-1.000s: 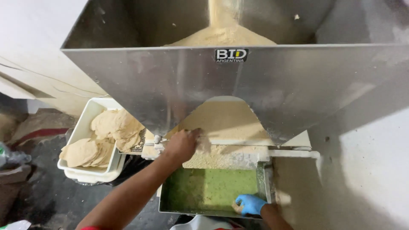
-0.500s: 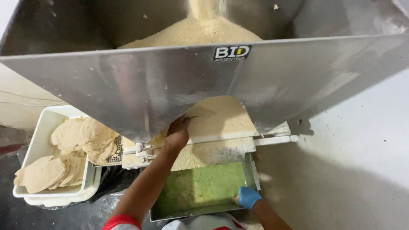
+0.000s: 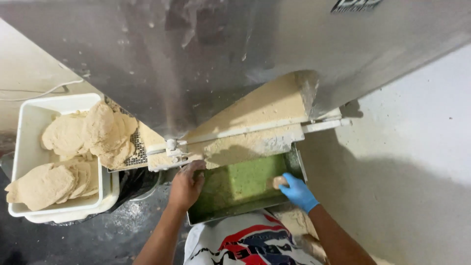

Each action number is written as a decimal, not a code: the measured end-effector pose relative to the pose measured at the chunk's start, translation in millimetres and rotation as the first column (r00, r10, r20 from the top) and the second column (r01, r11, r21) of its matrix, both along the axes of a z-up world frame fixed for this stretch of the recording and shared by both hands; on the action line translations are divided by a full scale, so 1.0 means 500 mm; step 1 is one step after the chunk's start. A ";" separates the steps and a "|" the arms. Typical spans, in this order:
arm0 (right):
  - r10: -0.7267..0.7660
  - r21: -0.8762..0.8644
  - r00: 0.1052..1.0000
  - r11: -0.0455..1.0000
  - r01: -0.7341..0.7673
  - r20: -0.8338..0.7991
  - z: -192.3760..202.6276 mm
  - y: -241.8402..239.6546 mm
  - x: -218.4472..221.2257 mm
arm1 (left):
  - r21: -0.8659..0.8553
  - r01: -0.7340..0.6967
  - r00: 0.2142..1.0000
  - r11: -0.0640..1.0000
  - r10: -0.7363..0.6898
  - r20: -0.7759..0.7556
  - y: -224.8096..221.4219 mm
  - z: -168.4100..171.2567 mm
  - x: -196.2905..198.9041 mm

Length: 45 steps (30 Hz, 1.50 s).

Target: Breading chicken pieces by dipping them in a liquid marinade and placing them into an industrial breading machine.

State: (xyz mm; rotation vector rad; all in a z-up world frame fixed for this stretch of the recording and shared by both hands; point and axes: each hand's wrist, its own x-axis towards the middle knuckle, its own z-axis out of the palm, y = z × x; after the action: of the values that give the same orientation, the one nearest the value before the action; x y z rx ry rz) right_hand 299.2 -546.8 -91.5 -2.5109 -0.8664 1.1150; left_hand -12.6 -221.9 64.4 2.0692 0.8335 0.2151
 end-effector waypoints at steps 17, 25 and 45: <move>-0.240 0.424 0.933 0.899 0.109 0.268 0.428 0.219 -0.134 | -0.034 0.087 0.977 0.996 -0.079 0.198 0.032 -0.046 -0.076; -0.056 0.351 0.932 0.933 -0.078 0.357 0.333 0.257 -0.180 | -0.097 0.094 0.961 0.991 -0.065 0.268 0.073 -0.009 -0.129; -0.272 0.469 0.591 0.859 -0.206 0.759 0.473 0.511 0.074 | 0.004 -0.451 0.888 0.893 0.449 -0.096 0.455 -0.151 0.040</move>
State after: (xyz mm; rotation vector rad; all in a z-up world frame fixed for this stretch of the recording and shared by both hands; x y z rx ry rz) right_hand 336.0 -291.1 145.2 -2.4463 -1.1036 -0.4024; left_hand 7.2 5.5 -10.9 1.8523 1.3670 0.3616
